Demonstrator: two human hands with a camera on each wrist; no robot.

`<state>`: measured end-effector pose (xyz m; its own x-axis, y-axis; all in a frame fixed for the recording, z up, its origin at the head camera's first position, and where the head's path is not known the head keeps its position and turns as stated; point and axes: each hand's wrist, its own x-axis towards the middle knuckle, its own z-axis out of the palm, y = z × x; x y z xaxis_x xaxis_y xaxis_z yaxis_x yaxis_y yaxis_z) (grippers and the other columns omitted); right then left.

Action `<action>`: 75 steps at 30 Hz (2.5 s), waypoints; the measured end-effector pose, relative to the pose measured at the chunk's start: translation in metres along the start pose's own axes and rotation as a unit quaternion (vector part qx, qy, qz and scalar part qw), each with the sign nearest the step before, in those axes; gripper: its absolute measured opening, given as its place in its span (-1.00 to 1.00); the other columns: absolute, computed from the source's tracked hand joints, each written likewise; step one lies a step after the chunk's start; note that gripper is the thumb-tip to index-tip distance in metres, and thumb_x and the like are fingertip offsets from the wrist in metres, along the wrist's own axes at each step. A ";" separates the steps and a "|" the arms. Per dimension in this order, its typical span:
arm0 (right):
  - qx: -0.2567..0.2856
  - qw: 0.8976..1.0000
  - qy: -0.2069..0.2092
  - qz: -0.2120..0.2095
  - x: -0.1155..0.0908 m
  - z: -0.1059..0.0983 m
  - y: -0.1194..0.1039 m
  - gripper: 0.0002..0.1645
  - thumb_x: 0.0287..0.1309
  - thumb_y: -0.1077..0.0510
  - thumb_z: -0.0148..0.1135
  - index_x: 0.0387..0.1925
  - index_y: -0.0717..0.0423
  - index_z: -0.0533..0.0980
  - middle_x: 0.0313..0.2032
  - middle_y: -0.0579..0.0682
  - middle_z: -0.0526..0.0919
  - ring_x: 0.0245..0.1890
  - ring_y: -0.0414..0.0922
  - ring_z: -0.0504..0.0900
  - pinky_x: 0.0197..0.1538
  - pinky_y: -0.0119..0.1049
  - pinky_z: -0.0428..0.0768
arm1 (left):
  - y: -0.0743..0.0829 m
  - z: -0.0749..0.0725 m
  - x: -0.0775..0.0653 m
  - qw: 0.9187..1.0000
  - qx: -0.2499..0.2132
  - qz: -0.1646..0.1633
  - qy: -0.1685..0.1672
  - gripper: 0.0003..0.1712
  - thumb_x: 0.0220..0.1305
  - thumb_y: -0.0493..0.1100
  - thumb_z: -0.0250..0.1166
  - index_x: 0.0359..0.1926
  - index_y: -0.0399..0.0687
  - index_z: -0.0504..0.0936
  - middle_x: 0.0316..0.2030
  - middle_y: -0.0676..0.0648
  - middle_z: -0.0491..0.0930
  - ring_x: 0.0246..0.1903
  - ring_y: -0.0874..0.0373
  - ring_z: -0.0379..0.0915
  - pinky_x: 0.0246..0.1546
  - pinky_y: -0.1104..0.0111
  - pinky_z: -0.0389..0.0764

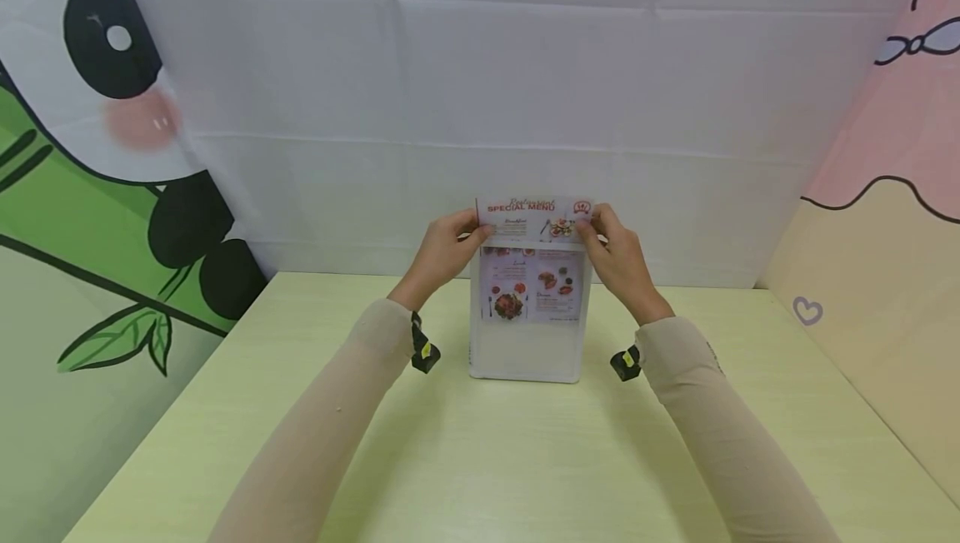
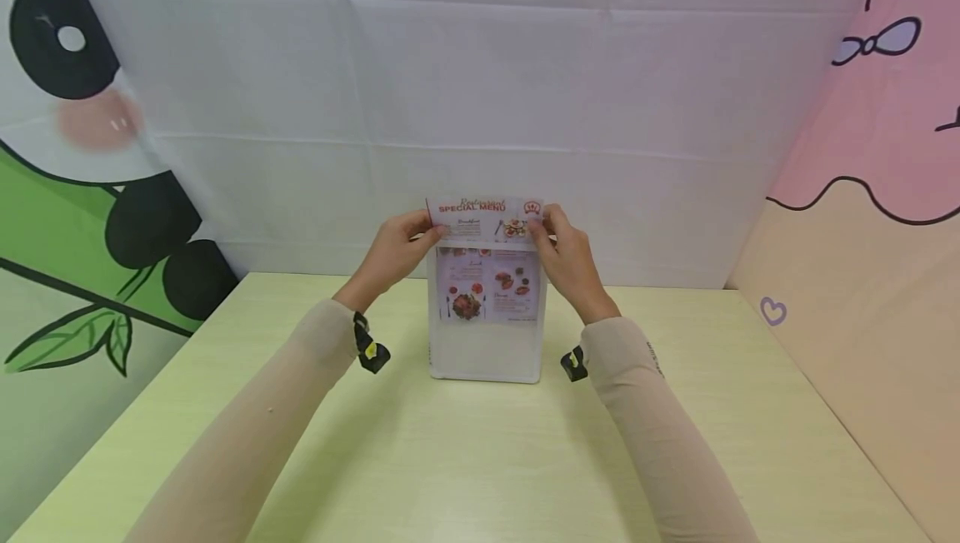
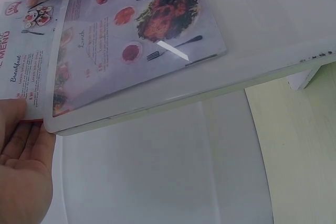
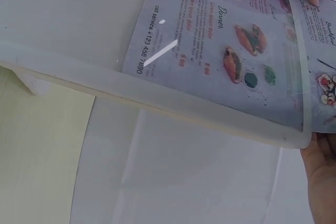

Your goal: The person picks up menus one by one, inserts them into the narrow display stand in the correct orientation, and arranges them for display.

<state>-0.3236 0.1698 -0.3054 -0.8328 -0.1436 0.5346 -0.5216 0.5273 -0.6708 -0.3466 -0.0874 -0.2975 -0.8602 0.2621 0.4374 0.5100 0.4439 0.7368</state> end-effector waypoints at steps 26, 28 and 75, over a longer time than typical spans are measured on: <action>0.000 1.000 0.004 -0.003 0.002 0.002 0.001 -0.67 0.42 -0.01 -0.02 -0.02 0.16 0.37 0.02 0.16 0.61 0.15 0.07 0.55 0.23 -0.03 0.52 | 0.000 0.000 -0.001 1.000 -0.003 -0.004 0.003 -0.78 0.39 -0.14 0.17 -0.10 -0.18 0.61 -0.09 -0.15 0.65 0.02 0.04 0.56 0.20 0.24 0.52; -0.005 1.000 0.003 -0.001 0.002 0.002 0.001 -0.67 0.43 -0.03 -0.05 -0.02 0.14 0.37 0.03 0.16 0.61 0.16 0.07 0.54 0.24 -0.01 0.51 | 0.000 0.000 -0.001 1.000 -0.003 -0.004 0.003 -0.79 0.39 -0.15 0.17 -0.09 -0.19 0.61 -0.10 -0.15 0.65 0.01 0.03 0.56 0.19 0.24 0.53; -0.015 0.999 0.019 -0.020 0.000 0.004 0.000 -0.73 0.46 0.06 -0.08 -0.04 0.16 0.42 0.02 0.19 0.62 0.10 0.08 0.58 0.16 0.02 0.57 | 0.000 0.000 -0.002 1.000 0.004 0.023 0.011 -0.84 0.41 -0.16 0.14 -0.09 -0.14 0.46 -0.11 -0.17 0.65 -0.02 0.00 0.59 0.11 0.16 0.58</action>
<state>-0.3244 0.1662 -0.3075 -0.8034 -0.1327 0.5804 -0.5476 0.5475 -0.6328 -0.3450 -0.0875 -0.2982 -0.8350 0.2643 0.4826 0.5497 0.4380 0.7113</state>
